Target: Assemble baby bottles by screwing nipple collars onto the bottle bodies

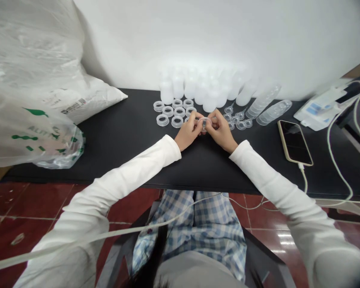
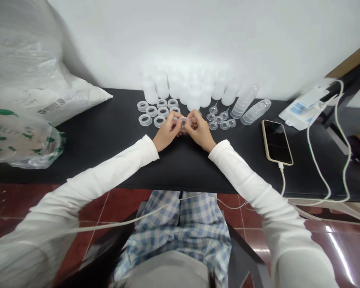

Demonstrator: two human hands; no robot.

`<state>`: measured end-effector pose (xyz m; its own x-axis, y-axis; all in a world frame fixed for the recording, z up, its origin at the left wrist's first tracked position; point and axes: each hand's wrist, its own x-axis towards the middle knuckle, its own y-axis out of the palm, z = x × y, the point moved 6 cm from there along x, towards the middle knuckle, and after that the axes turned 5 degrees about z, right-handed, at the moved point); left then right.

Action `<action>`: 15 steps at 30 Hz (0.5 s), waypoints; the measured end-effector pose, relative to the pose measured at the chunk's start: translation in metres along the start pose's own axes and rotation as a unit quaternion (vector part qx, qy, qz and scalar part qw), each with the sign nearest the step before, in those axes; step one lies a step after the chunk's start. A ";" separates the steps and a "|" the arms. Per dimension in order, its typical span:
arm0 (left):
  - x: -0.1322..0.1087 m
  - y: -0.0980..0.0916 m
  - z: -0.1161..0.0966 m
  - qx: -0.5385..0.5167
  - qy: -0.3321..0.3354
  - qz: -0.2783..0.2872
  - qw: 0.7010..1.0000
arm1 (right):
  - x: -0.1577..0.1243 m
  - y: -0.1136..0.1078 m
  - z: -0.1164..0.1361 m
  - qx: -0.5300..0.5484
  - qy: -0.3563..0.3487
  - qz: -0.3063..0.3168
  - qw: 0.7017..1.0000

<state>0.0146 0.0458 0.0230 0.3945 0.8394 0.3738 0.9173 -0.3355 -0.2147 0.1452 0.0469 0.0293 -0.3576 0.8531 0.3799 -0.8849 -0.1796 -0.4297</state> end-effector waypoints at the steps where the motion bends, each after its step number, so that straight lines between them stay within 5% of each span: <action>1: 0.000 0.000 0.000 -0.006 -0.003 -0.001 1.000 | 0.000 -0.001 -0.001 0.008 0.002 -0.002 1.000; 15: 0.000 -0.006 -0.004 -0.022 -0.020 -0.020 0.999 | 0.002 -0.002 -0.003 0.014 0.015 -0.022 1.000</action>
<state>0.0092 0.0463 0.0279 0.3549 0.8687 0.3456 0.9344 -0.3179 -0.1606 0.1468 0.0506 0.0288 -0.3098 0.8747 0.3728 -0.9074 -0.1549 -0.3907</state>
